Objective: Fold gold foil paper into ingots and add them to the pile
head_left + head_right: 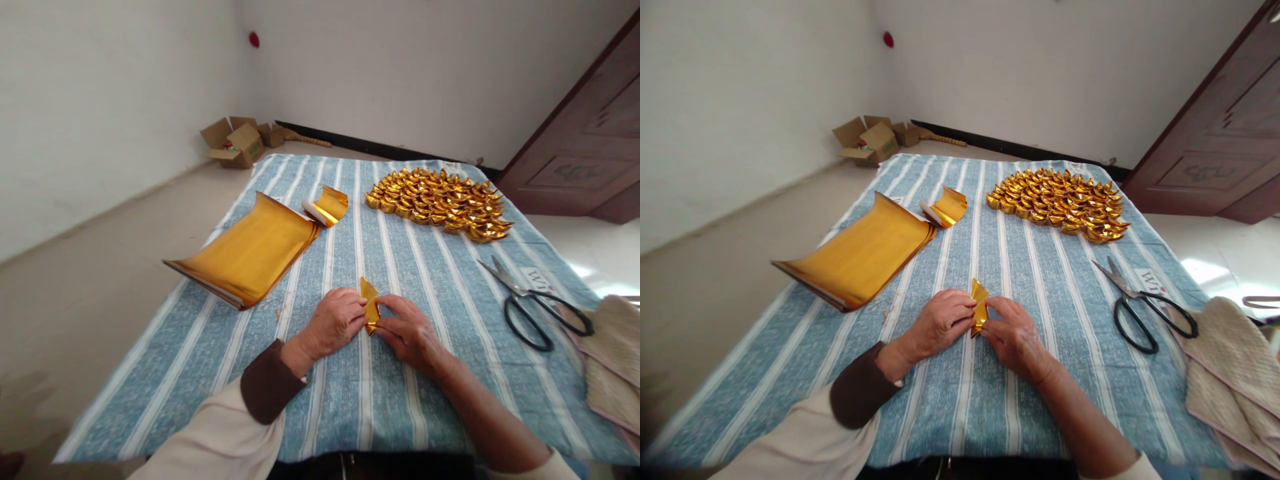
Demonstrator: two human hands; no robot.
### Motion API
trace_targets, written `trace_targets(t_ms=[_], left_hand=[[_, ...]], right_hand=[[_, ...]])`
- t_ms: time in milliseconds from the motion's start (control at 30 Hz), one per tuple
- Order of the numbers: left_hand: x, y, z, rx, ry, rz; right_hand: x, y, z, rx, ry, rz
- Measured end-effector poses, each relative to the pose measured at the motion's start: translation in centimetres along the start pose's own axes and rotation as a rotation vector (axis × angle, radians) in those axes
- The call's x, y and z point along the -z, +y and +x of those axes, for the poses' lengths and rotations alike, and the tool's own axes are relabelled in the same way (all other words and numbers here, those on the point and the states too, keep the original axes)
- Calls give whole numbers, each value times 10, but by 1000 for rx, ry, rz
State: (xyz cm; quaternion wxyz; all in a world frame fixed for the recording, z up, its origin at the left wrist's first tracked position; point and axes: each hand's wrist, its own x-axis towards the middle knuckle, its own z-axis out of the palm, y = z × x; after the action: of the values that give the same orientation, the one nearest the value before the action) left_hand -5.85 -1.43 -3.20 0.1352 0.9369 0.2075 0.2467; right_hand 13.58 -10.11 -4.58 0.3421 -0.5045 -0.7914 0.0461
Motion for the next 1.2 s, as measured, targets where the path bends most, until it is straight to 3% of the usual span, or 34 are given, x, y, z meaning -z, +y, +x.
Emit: trace_targets(t_ms=[200,533,1200], left_hand=[[1,-3,0,-6,34,-44],[2,-5,1,21,51,-143],[-3,-7,2,136,92,-159]], right_hand=[[-11,0,5,-97,86,28],[-19,-4,9,-257,108,20],[-25,-7,11,-355,148,3]])
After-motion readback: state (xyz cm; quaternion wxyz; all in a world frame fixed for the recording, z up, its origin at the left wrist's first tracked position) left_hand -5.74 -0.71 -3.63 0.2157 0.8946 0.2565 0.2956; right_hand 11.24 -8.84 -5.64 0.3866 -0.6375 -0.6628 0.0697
